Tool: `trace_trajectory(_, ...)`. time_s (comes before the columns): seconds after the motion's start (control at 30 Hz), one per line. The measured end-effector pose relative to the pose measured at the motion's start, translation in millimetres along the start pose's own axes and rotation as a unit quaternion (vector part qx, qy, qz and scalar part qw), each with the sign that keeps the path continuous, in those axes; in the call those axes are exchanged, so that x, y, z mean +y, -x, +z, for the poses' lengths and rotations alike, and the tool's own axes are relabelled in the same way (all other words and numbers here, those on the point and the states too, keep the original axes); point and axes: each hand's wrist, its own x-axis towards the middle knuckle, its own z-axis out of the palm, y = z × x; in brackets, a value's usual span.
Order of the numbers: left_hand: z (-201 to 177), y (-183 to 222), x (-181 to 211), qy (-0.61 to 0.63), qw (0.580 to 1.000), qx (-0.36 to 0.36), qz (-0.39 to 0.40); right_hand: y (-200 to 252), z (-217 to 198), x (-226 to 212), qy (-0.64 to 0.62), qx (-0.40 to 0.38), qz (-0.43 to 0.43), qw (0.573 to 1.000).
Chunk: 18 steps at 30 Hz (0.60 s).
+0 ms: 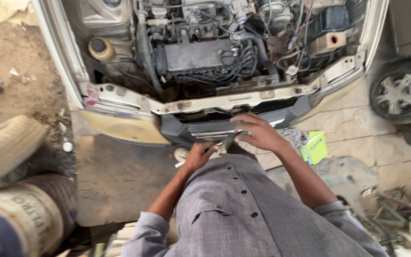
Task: The person works on various components inside a car's engine bay, using a small hand tool to manipulate parts and reaching into different areas of the machinery.
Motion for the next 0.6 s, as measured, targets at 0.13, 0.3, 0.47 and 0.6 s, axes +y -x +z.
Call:
trace_trajectory(0.13,40,-46,-5,0.024,0.999,0.011,0.021,1,-17,31,-0.006,-0.158,0.181,0.971)
trace_trajectory(0.3,95,-92,14,-0.009,0.997,0.060,-0.039,9,-50,88,-0.064,-0.209,0.204,0.954)
trace_trajectory(0.47,113,-103,36,-0.143,0.958,0.234,0.085,3,-109,140,-0.007,-0.117,-0.011,0.993)
trace_trajectory(0.6,99,-84,52,-0.005,0.963,0.247,-0.106,-24,-162,137,0.050,-0.135,0.163,0.976)
